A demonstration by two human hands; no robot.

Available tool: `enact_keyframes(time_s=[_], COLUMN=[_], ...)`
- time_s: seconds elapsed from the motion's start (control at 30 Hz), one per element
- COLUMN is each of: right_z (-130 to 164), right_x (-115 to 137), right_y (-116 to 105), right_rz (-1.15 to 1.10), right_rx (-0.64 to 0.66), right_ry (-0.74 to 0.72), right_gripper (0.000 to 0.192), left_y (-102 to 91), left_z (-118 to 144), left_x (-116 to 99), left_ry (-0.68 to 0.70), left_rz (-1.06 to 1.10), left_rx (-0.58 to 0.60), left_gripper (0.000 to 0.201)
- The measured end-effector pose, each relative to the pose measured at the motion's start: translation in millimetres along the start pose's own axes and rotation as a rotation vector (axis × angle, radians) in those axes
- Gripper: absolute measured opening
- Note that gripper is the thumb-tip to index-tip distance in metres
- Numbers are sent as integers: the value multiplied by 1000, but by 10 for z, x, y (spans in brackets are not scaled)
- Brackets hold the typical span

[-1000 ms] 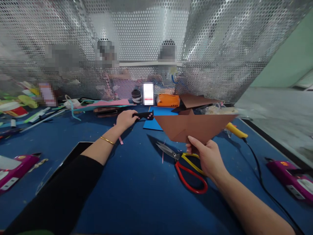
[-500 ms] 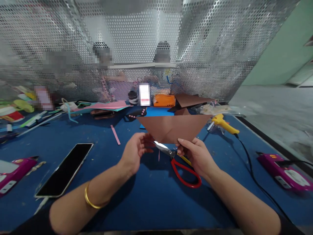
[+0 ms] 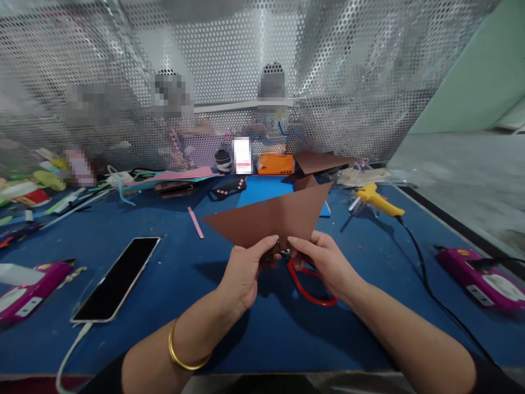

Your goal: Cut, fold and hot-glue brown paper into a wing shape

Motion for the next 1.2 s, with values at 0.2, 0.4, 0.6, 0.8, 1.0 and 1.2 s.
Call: enact_keyframes(time_s=[0.2, 0.4, 0.6, 0.8, 1.0, 1.2], right_z=[26, 269, 421, 389, 153, 94], right_x=[25, 186, 178, 224, 230, 170], right_y=[-22, 44, 196, 157, -15, -3], right_rz=[178, 917, 1338, 1180, 1009, 833], right_rx=[-65, -413, -535, -438, -359, -194], right_ry=[-56, -757, -1113, -1093, -660, -488], right_gripper=[35, 7, 21, 17, 3, 10], left_y=[-127, -142, -96, -81, -33, -84], left_z=[-63, -47, -2, -8, 5, 13], left_x=[-5, 14, 66, 33, 0, -15], left_ry=[-21, -59, -114, -56, -59, -81], left_rz=[26, 49, 48, 32, -146, -114], left_rx=[-100, -133, -85, 4, 168, 117], left_gripper=[24, 21, 16, 29, 24, 17])
Point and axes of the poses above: each hand's wrist, its own z-axis away from the middle knuckle, its own y-axis out of the palm, x = y × z, the point moved 5 cm from there along -z, towards the middle knuckle, and after that the axes turned 11 degrees about y, right-handed, at the moved point
